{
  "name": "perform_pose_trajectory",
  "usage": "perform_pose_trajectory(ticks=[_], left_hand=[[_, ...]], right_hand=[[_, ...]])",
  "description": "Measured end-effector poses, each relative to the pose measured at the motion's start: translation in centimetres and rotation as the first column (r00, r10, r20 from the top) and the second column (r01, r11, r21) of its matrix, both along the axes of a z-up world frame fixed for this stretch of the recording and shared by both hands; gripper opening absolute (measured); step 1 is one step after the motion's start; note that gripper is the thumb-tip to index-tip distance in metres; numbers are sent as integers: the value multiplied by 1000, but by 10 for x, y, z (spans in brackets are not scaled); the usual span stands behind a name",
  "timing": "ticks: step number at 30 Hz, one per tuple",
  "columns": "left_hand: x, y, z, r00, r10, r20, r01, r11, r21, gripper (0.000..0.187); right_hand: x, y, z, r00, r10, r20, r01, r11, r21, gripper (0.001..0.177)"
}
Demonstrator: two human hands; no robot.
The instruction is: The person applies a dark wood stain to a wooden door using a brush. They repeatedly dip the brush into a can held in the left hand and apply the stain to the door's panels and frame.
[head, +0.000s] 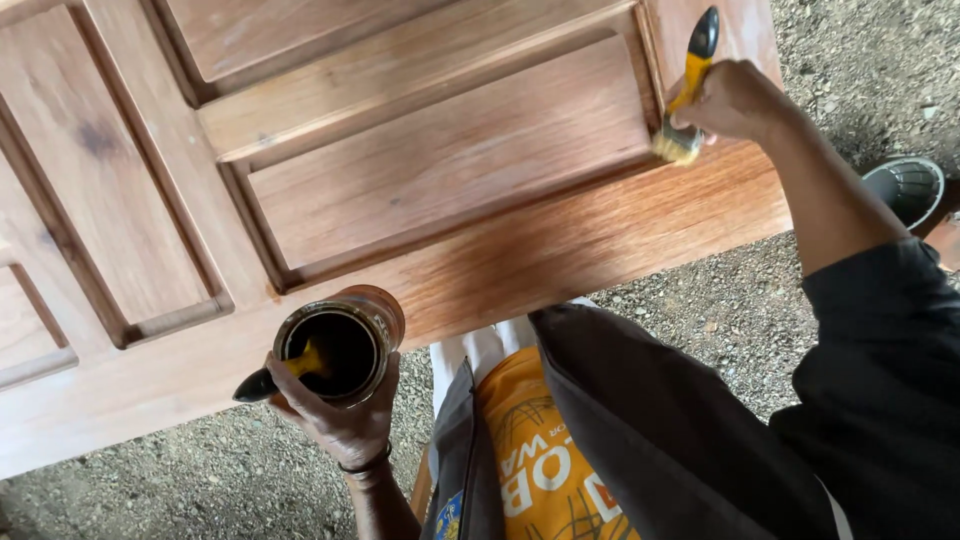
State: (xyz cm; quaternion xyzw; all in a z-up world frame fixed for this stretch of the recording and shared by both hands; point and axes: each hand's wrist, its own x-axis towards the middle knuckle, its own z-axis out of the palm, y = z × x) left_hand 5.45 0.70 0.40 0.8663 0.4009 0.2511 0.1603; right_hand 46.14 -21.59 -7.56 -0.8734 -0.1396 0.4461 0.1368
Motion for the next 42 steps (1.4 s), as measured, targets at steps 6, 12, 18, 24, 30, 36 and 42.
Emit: perform_pose_trajectory(ticks=[6,12,18,24,30,36,42], left_hand=[[-8,-2,0,998,56,-10,-56,998,1,102],[-2,1,-1,998,-30,51,27,999,41,99],[40,-1,-13,983,-92,160,92,996,9,99],[-15,-3,2,1000,27,0,-27,1000,-1,99],[-27,-5,-3,993,116,7,-116,993,-10,101],[-28,-8,-9,994,100,49,-100,995,-8,100],[-18,-11,-3,996,84,20,-84,996,-28,102]], right_hand=[[-1,-4,-18,987,154,48,-151,986,-70,21],[-6,9,-3,994,19,105,-10,996,-86,26],[-9,-5,-22,957,123,263,-124,992,-12,39],[-11,10,-8,986,166,-24,-167,985,-39,28],[-73,25,-6,883,464,75,-468,882,52,11],[-136,66,-60,648,409,643,-757,444,480,24],[-133,59,-53,774,360,521,-614,220,758,23]])
